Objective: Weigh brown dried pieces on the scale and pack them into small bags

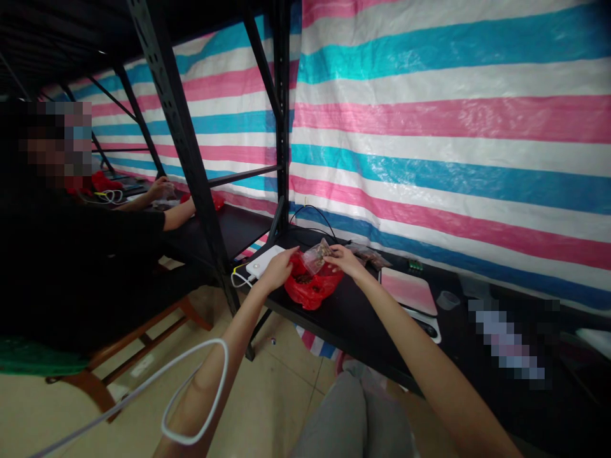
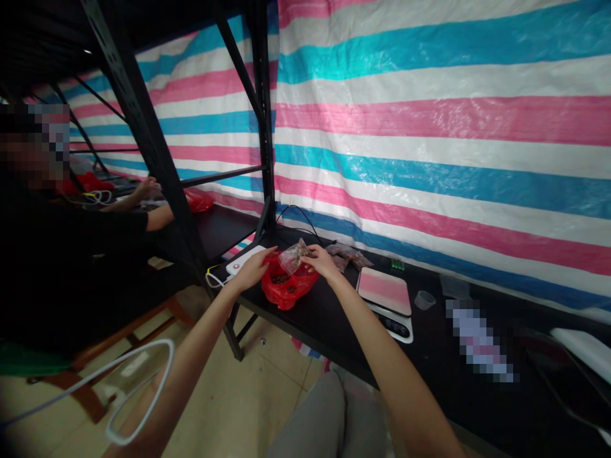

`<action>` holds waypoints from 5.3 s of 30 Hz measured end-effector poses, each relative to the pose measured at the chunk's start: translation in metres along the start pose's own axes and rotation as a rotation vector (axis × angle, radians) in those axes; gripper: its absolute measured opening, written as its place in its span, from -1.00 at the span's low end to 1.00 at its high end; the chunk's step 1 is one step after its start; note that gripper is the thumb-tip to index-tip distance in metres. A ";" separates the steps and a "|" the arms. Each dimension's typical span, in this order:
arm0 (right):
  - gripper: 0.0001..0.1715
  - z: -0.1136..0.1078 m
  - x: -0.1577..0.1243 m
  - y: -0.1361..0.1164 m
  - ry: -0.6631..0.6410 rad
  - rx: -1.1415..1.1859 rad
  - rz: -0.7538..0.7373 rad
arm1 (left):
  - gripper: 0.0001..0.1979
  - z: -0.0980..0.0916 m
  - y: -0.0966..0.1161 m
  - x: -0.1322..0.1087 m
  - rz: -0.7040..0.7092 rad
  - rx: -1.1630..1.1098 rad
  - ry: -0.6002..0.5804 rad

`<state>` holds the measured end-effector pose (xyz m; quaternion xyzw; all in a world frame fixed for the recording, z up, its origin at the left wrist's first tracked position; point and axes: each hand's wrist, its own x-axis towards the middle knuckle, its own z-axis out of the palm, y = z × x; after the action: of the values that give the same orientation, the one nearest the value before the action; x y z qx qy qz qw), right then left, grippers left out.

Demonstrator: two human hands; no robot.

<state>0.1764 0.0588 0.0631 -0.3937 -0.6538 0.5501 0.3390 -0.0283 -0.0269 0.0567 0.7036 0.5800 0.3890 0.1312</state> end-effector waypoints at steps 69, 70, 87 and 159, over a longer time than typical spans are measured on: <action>-0.58 0.006 -0.002 0.004 0.131 -0.311 -0.523 | -0.88 0.000 0.013 0.001 -0.079 0.141 0.212; -0.54 0.005 -0.001 0.007 0.115 -0.313 -0.505 | -0.87 -0.001 0.012 0.001 -0.089 0.127 0.230; -0.85 0.017 0.004 0.018 0.090 -0.442 -0.455 | -0.83 -0.007 -0.014 -0.003 -0.069 0.046 0.062; -0.64 -0.200 -0.093 0.047 0.754 0.057 -0.354 | -0.68 0.210 0.119 0.096 0.207 -0.575 -0.330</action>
<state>0.4011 0.0702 0.0488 -0.4394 -0.5259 0.3185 0.6550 0.2060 0.0829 0.0311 0.7464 0.3432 0.4286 0.3761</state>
